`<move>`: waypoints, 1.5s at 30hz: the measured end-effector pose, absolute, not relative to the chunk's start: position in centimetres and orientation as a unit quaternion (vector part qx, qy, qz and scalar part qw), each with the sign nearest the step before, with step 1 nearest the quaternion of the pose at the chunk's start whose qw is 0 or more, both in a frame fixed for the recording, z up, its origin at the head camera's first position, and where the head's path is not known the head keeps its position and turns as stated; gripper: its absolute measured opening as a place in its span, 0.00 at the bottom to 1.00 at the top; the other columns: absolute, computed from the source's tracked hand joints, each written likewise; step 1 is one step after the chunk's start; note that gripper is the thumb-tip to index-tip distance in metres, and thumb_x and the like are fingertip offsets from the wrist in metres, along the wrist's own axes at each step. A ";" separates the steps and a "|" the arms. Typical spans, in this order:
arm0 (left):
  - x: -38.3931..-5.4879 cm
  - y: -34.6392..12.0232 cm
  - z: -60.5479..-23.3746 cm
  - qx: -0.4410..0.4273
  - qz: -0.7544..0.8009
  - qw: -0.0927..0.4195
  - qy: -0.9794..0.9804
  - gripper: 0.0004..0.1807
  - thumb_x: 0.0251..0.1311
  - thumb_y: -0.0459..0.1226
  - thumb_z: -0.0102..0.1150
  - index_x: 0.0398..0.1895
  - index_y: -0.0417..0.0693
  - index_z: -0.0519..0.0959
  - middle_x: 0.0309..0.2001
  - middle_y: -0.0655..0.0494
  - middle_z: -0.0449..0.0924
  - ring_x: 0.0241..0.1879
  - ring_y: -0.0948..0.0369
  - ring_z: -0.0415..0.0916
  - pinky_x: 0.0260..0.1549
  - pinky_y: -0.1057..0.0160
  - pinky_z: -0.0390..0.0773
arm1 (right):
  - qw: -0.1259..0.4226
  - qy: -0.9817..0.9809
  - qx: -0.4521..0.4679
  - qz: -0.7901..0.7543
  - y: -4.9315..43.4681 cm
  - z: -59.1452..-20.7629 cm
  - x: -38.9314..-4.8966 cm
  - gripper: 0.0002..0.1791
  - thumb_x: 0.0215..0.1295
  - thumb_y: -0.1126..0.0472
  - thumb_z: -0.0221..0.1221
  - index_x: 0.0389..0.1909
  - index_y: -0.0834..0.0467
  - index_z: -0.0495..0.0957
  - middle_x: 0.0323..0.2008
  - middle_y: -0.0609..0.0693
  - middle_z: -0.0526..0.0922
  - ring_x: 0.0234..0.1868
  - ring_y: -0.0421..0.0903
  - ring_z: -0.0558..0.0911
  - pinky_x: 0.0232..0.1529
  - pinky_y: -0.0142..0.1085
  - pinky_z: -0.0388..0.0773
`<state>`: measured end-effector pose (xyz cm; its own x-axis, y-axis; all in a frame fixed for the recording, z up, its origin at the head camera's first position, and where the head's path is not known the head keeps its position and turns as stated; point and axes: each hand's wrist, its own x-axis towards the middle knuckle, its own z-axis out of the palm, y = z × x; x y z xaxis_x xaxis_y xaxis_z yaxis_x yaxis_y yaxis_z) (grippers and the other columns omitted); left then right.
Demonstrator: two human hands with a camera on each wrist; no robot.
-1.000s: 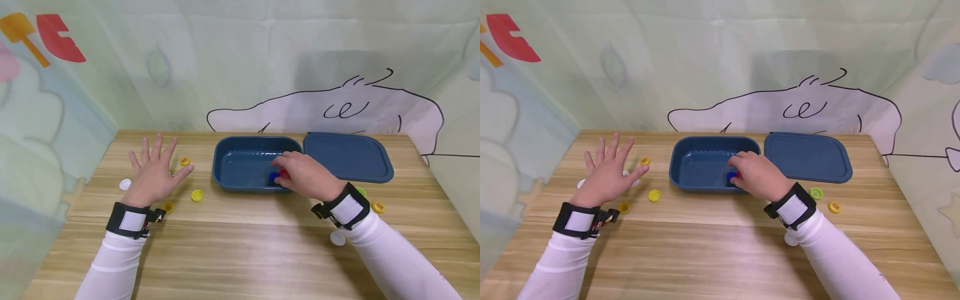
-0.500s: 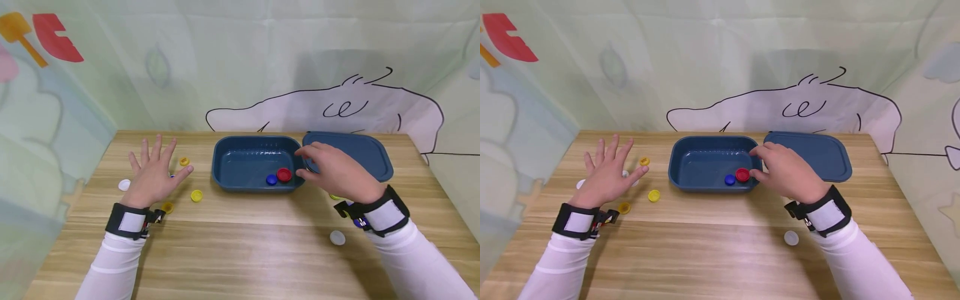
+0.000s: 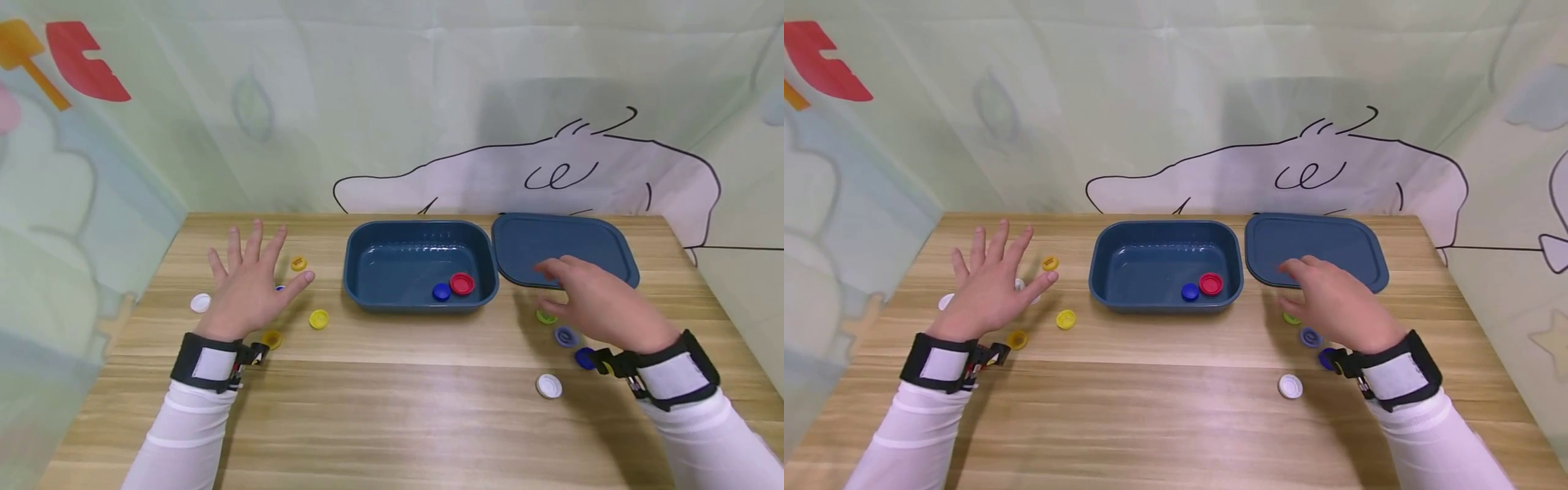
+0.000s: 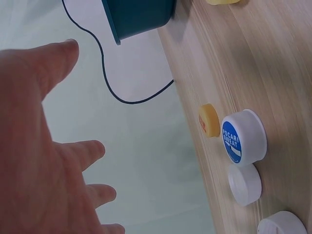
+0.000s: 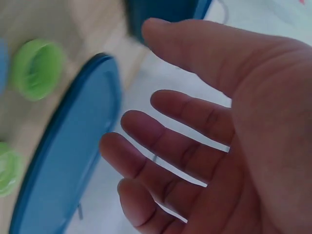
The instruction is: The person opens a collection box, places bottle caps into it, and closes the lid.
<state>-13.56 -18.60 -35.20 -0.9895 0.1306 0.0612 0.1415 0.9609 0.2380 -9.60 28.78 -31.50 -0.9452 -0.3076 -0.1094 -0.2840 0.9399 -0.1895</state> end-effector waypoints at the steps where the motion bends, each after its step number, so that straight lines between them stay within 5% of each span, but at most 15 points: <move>1: -13.6 -18.6 -35.2 -0.069 -0.122 0.022 -0.990 0.49 0.54 0.73 0.36 0.74 0.62 0.44 0.75 0.48 0.28 0.71 0.43 0.14 0.58 0.27 0.20 | 0.075 0.982 -0.151 -0.084 29.0 -31.8 -9.6 0.31 0.56 0.48 0.64 0.57 0.59 0.72 0.48 0.56 0.79 0.49 0.55 0.78 0.45 0.51 0.76; 15: -13.5 -18.6 -35.1 -0.066 -0.125 0.023 -0.990 0.50 0.53 0.73 0.36 0.74 0.60 0.44 0.75 0.47 0.29 0.71 0.43 0.13 0.57 0.28 0.18 | 0.082 0.982 -0.156 -0.071 30.2 -35.7 -9.3 0.20 0.50 0.49 0.68 0.43 0.51 0.78 0.34 0.47 0.80 0.36 0.44 0.78 0.34 0.40 0.77; 24: -13.6 -18.5 -35.1 -0.066 -0.120 0.024 -0.990 0.49 0.54 0.72 0.37 0.74 0.61 0.44 0.75 0.47 0.29 0.71 0.41 0.16 0.57 0.28 0.19 | 0.078 0.981 -0.167 -0.054 29.9 -35.8 -9.4 0.17 0.50 0.55 0.68 0.41 0.54 0.79 0.35 0.49 0.82 0.35 0.45 0.79 0.35 0.43 0.78; 30: -13.5 -18.6 -35.0 -0.066 -0.124 0.024 -0.990 0.49 0.54 0.72 0.38 0.74 0.61 0.44 0.75 0.47 0.29 0.71 0.42 0.15 0.57 0.28 0.18 | 0.058 0.979 -0.188 -0.047 29.0 -34.3 -9.5 0.16 0.50 0.54 0.68 0.40 0.55 0.79 0.31 0.47 0.80 0.30 0.42 0.76 0.29 0.36 0.74; 45: -13.5 -18.6 -35.0 -0.065 -0.123 0.025 -0.990 0.49 0.53 0.73 0.37 0.75 0.62 0.43 0.75 0.47 0.29 0.71 0.43 0.14 0.57 0.28 0.18 | -0.011 0.976 -0.214 -0.047 24.6 -28.5 -11.6 0.16 0.51 0.51 0.68 0.41 0.50 0.80 0.34 0.44 0.81 0.33 0.42 0.78 0.35 0.38 0.79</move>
<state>-13.45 -18.57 -35.02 -0.9902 0.1227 0.0662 0.1352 0.9611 0.2410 -11.58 24.62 -28.47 -0.9081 -0.4167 0.0415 -0.4188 0.9039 -0.0873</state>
